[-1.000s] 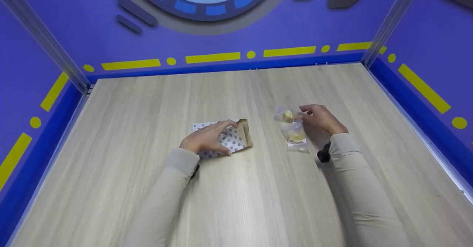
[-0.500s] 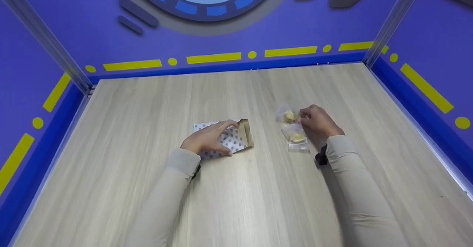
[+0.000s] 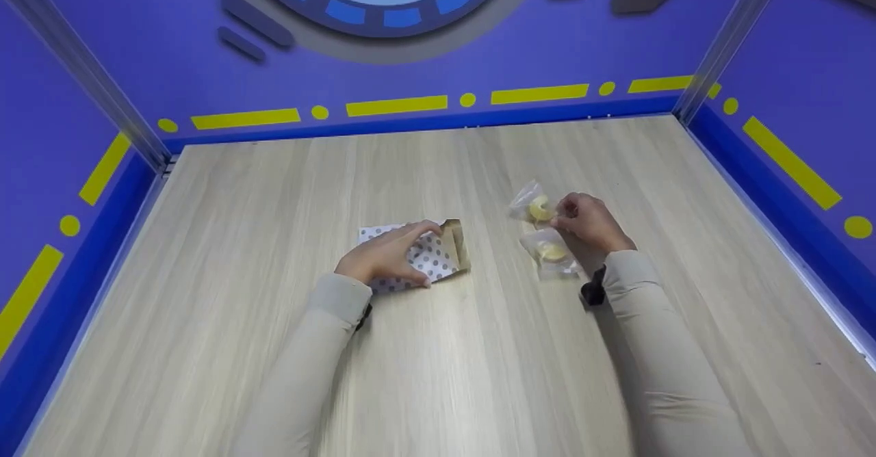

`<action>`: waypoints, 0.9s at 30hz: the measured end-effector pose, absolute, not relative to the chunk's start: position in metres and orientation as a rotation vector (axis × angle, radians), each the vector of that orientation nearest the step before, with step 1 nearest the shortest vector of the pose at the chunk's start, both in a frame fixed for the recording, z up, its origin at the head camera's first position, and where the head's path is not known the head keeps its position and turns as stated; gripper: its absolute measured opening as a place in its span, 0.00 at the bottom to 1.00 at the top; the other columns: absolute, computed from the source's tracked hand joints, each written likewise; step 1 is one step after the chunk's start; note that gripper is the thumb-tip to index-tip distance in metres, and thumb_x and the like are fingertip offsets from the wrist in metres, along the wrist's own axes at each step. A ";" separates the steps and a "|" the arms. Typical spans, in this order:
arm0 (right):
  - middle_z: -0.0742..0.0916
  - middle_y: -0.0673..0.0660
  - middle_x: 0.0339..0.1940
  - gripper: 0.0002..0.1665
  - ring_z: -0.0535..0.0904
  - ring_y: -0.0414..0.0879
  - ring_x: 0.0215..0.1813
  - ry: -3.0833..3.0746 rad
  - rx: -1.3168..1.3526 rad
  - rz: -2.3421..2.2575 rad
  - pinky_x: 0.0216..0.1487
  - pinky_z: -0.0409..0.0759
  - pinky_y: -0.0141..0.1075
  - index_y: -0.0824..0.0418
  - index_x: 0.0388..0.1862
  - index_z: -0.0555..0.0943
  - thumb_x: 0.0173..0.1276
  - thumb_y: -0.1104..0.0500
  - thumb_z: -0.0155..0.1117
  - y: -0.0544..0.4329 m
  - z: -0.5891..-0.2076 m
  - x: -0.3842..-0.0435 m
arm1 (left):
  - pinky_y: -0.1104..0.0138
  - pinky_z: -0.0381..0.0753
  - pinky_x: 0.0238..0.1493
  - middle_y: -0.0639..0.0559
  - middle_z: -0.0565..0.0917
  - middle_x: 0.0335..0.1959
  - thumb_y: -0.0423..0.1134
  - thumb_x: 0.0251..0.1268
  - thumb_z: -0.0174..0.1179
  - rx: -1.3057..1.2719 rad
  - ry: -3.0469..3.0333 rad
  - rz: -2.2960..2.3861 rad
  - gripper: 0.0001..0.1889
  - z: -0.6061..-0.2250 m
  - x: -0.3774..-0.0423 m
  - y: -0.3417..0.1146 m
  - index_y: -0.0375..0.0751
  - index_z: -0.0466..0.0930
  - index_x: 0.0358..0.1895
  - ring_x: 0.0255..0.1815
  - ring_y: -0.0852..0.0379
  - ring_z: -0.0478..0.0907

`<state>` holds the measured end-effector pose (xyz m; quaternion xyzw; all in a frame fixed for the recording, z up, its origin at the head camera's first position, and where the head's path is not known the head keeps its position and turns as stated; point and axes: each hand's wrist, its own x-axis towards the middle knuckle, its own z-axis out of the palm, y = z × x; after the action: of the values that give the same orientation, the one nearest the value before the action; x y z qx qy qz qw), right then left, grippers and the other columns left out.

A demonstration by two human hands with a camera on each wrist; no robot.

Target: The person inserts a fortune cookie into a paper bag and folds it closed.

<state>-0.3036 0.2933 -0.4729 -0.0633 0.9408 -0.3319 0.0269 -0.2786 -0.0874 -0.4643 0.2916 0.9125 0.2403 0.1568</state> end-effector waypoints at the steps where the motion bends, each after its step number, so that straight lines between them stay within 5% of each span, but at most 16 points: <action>1: 0.79 0.63 0.41 0.15 0.73 0.52 0.43 2.909 -0.187 -1.036 0.44 0.73 0.41 0.71 0.47 0.76 0.65 0.63 0.64 0.294 -0.473 -0.304 | 0.55 0.66 0.69 0.56 0.65 0.72 0.50 0.44 0.76 0.831 2.613 0.688 0.44 -0.464 -0.279 -0.087 0.63 0.61 0.67 0.71 0.52 0.64; 12: 0.83 0.65 0.37 0.10 0.74 0.43 0.32 2.960 -0.166 -1.120 0.31 0.71 0.28 0.70 0.45 0.77 0.67 0.68 0.55 0.298 -0.474 -0.309 | 0.55 0.67 0.68 0.55 0.67 0.71 0.50 0.43 0.76 0.827 2.629 0.678 0.44 -0.465 -0.278 -0.088 0.64 0.61 0.67 0.70 0.51 0.66; 27: 0.83 0.69 0.46 0.17 0.80 0.59 0.47 2.967 -0.106 -1.367 0.39 0.74 0.26 0.69 0.57 0.76 0.71 0.65 0.56 0.299 -0.466 -0.311 | 0.56 0.65 0.69 0.56 0.65 0.71 0.50 0.45 0.76 0.855 2.600 0.693 0.44 -0.465 -0.279 -0.087 0.60 0.61 0.68 0.72 0.53 0.63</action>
<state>-0.3113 0.2986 -0.4657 -0.0322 0.9060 -0.4174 -0.0632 -0.2792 -0.0868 -0.4655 0.2990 0.9093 0.2425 0.1583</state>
